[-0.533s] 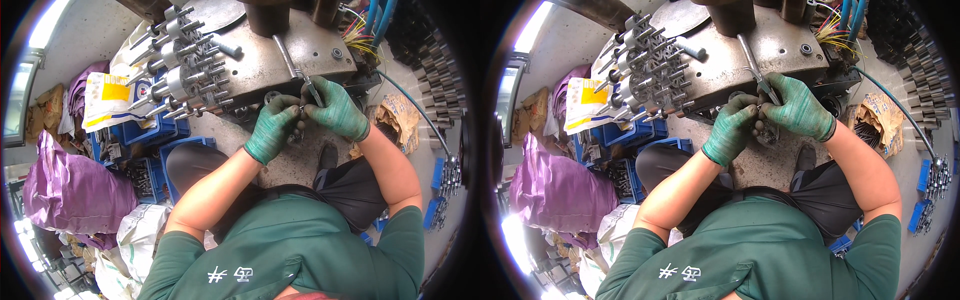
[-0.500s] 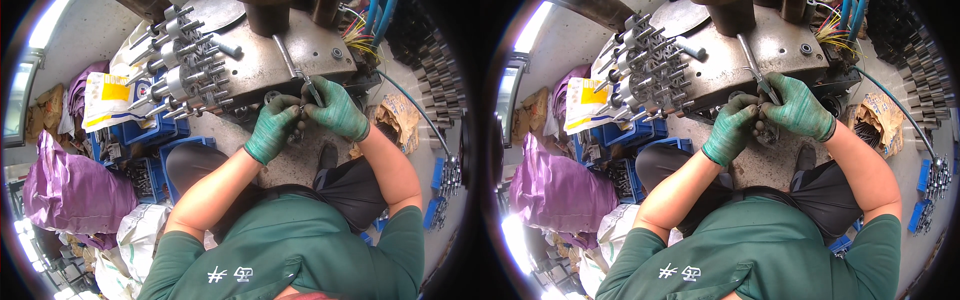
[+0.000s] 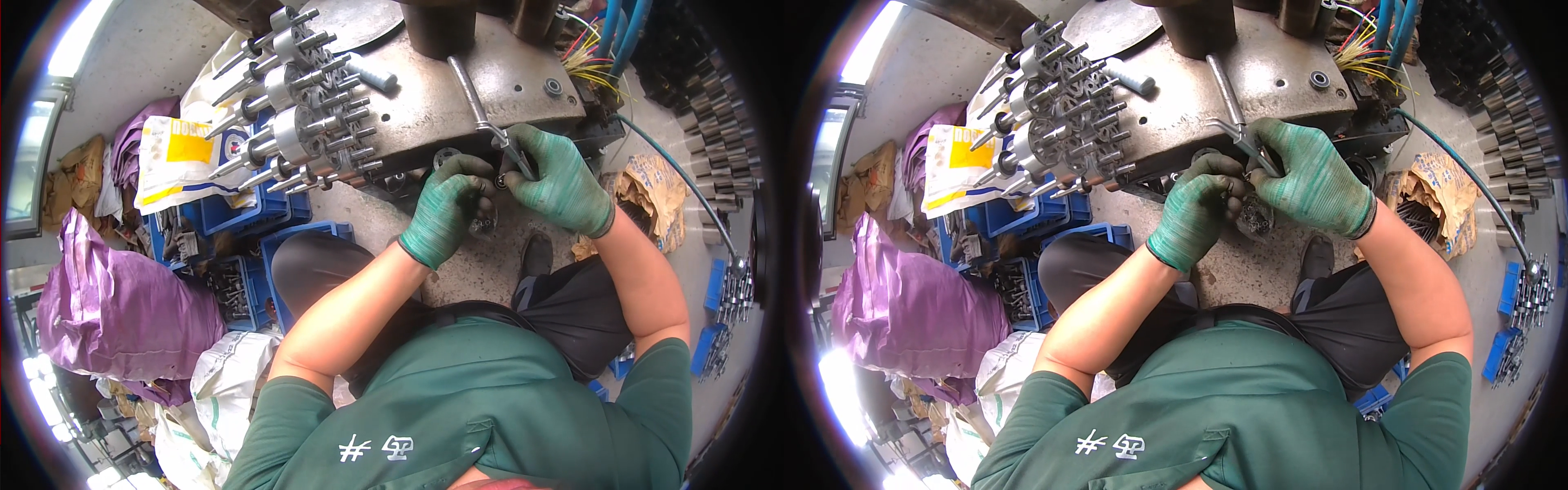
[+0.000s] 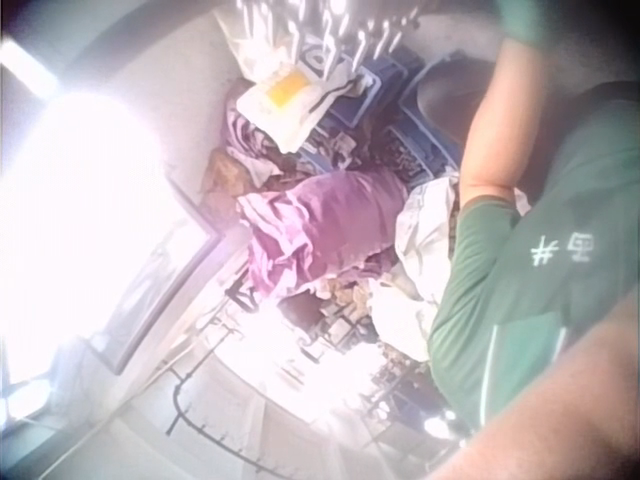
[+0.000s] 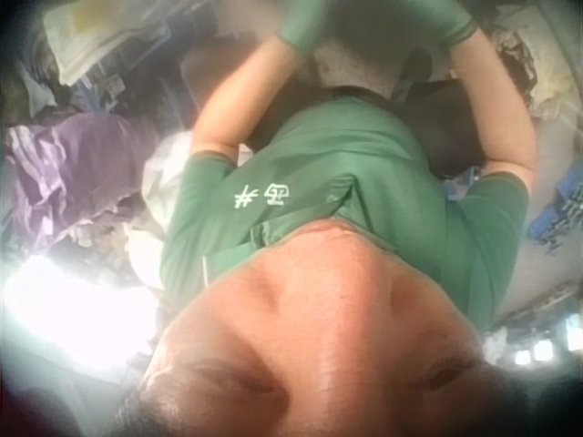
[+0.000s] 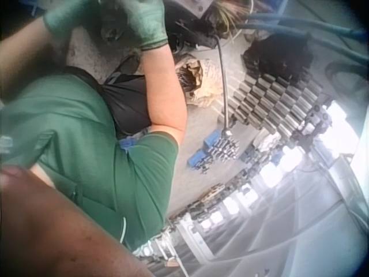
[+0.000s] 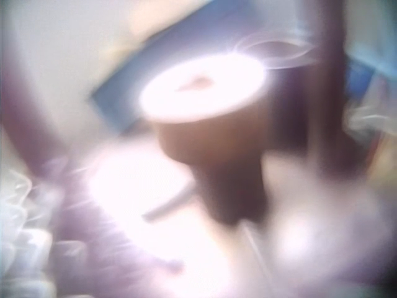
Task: The person assembles metal components using a handheld tool and a mechanical press, inserting metal rods and rings into the machine and then placing the finished assemblies into a blue bin.
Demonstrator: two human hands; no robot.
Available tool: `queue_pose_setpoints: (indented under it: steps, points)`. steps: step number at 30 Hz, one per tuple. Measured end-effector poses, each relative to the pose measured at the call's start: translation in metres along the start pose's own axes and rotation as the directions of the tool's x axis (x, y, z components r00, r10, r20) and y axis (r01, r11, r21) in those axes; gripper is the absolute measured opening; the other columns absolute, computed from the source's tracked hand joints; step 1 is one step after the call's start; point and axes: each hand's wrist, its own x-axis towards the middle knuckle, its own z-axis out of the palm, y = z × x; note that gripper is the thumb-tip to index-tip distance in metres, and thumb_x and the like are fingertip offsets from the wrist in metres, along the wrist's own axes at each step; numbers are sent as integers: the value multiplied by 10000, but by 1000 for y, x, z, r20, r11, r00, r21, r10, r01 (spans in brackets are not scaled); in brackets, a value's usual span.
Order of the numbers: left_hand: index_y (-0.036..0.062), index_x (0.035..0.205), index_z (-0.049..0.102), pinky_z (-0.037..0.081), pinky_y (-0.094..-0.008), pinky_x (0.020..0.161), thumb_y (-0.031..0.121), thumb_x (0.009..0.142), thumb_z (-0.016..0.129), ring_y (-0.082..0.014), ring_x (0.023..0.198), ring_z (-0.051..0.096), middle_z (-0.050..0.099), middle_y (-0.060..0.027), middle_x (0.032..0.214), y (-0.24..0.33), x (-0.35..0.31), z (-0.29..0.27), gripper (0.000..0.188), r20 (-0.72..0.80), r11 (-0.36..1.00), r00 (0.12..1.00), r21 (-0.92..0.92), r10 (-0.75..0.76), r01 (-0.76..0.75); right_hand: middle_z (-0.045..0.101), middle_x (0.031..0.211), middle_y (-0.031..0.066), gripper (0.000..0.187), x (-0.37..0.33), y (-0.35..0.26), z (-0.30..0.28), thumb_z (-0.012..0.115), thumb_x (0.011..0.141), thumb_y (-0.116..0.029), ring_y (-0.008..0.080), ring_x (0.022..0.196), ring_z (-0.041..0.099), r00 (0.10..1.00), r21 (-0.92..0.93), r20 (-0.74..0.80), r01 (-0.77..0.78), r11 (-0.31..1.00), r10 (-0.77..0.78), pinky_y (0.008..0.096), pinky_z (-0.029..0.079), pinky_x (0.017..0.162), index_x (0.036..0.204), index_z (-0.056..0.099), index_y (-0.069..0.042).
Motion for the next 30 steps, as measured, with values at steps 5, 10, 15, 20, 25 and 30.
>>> queue_pose_setpoints:
  steps: [5,10,15,20,25,30]
  points:
    - [82,1253,610,524,-280,697,224,959,649,-158,809,627,652,-45,996,-2,1,2,329,74,986,993,-129,-95,104,675,875,66,283,-2,10,10,650,864,-13,113,724,644,998,351,30,-57,935,50,306,551,686,1141,618,29]
    - [78,1304,560,525,-315,669,295,1021,621,-150,756,621,652,-78,947,-5,-2,6,362,22,996,995,-7,-92,92,673,876,75,270,-2,6,18,638,880,3,98,683,669,983,457,79,-182,870,164,278,557,632,1146,606,41]
    - [80,1283,567,539,-316,700,247,1035,605,-156,822,644,653,-80,961,-9,2,6,302,3,998,1000,68,19,-19,673,881,72,283,2,9,21,665,886,-14,130,706,698,990,260,2,-137,956,142,298,573,633,1156,600,39]
    - [92,1147,599,526,-304,755,271,996,684,-173,853,643,664,-55,1031,8,-2,7,249,-35,994,995,72,90,-87,662,1106,135,585,7,18,16,685,875,-19,124,924,711,945,617,153,-319,719,288,288,585,764,1424,495,47]
    - [83,1044,566,567,-356,754,165,1021,602,-233,872,682,692,-146,1045,25,4,1,93,-176,966,960,-100,219,-238,633,1171,188,793,4,12,-1,717,808,-75,249,1165,643,999,107,20,-43,993,41,370,539,983,1533,413,25]
    - [86,1035,556,560,-355,738,124,1016,593,-244,864,674,683,-150,1053,31,3,0,57,-249,941,942,-196,224,-275,663,1235,176,673,1,10,-9,737,662,-52,399,1041,634,912,-498,-31,341,797,-409,461,538,942,1329,647,-48]
